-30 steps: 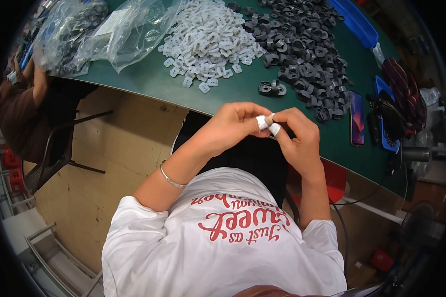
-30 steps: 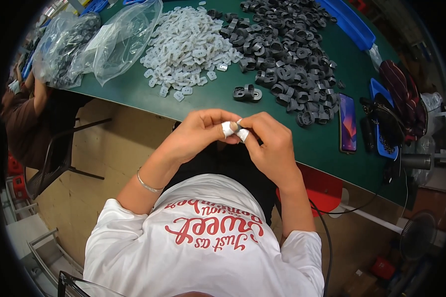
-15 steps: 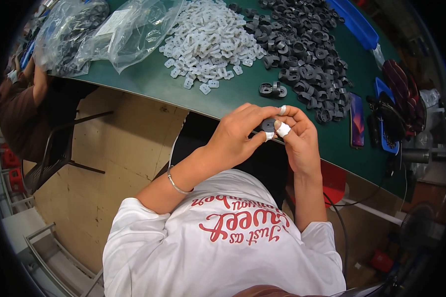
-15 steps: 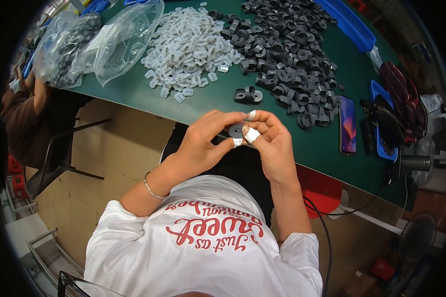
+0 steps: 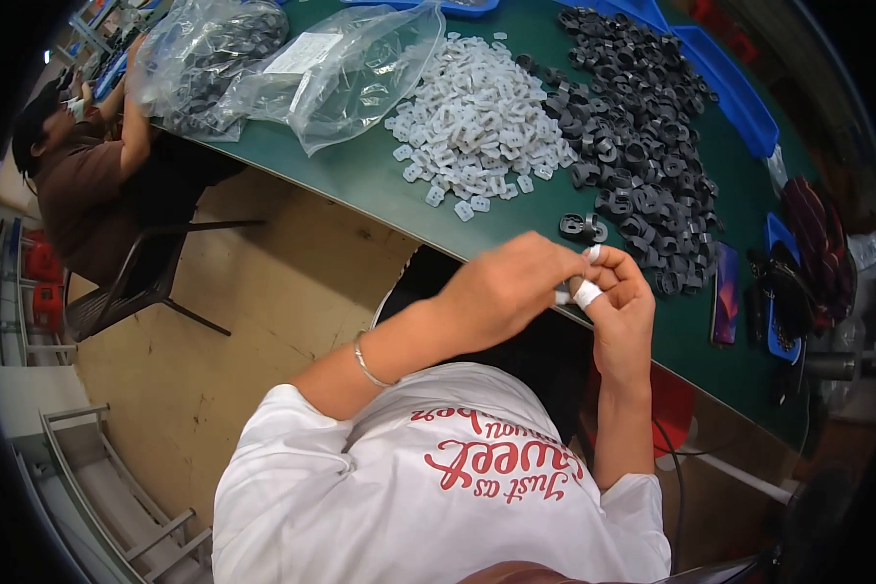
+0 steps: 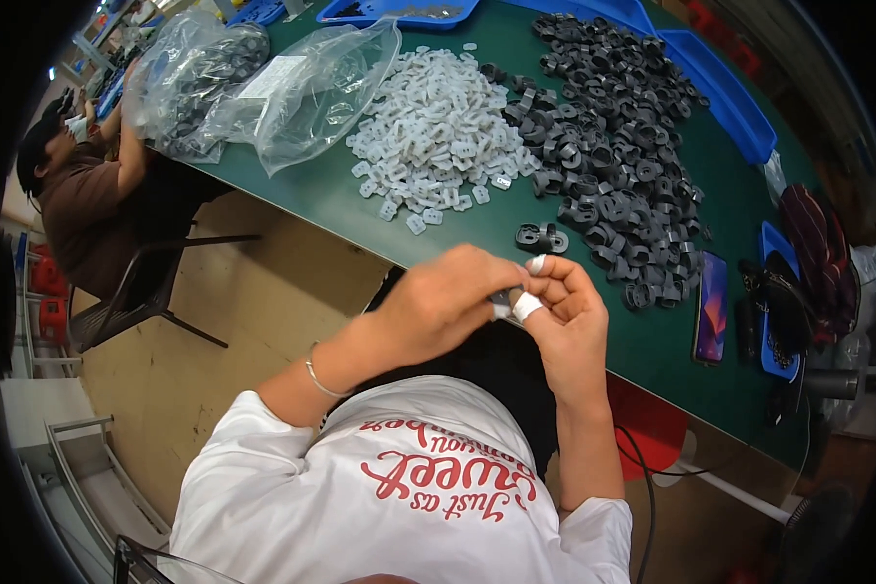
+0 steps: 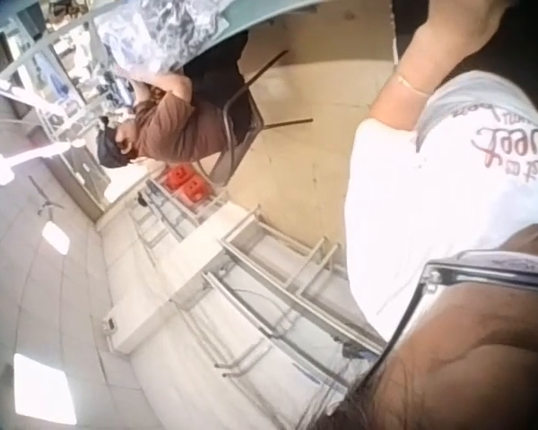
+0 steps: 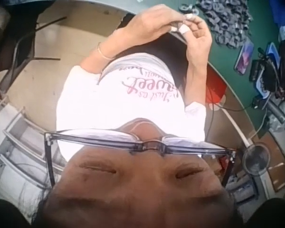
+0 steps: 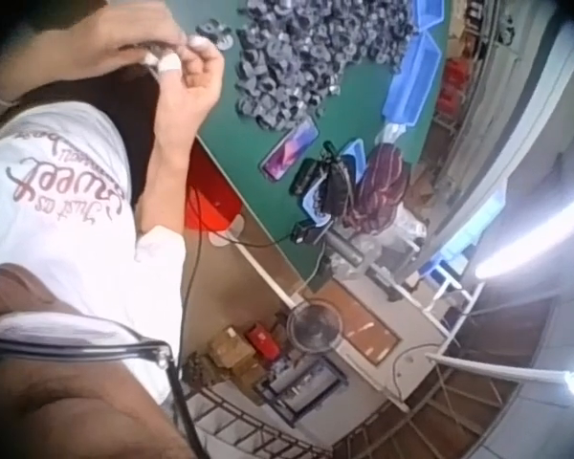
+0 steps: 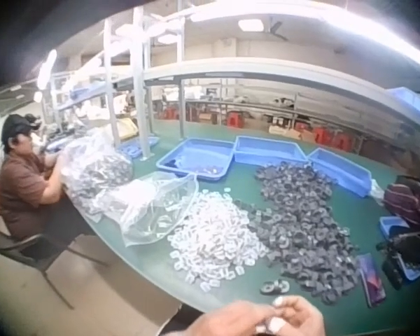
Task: The person assembles plastic components by picking up white clips and grey bases and inserting the clips into the bases by hand.
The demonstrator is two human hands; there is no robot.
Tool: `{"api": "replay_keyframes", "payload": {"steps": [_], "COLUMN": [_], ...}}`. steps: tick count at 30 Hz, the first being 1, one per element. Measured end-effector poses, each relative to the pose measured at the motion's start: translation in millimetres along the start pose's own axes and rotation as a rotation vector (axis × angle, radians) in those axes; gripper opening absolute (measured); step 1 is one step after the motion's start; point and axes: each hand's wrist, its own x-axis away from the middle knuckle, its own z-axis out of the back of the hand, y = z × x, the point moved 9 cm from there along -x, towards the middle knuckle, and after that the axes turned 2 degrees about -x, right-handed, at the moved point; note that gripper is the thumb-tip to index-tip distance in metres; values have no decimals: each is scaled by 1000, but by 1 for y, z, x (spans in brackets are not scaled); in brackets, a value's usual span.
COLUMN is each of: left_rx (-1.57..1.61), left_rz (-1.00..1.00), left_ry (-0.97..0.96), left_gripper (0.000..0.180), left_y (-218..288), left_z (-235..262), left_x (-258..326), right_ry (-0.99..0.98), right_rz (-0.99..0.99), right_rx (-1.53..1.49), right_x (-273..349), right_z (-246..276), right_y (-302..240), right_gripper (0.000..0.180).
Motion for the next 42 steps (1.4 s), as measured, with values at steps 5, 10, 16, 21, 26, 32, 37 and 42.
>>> {"api": "replay_keyframes", "payload": {"steps": [5,10,16,21,26,32,37,42], "left_rx": [-531,-1016,-359,-235,-269,-27,77,-46], "left_rz": [35,211,75,175,224,560,649,619], "left_ry": [221,236,40,-243,-182,-71,77,28], "left_gripper": [36,34,29,37,36,30,26,24], "left_y": [-59,-136,-77,-67,-74,-82,-92,-83], "left_z": [109,169,52,-38,-35,2,20,12], "left_x": [-38,-41,-45,-27,-21,6,26,21], "right_ry": [130,272,262,224,250,162,6,-38], "right_rz": [195,199,205,195,221,440,620,336], "right_rx": [101,178,322,372,414,714,946,1225], "right_x": [-5,-6,-9,-12,-10,-26,-62,-103], "right_z": [22,60,58,49,47,2,-38,-43], "right_y": [-28,-28,-11,-6,-13,-36,-40,-14], "right_gripper": [28,21,13,11,12,11,13,17]}}
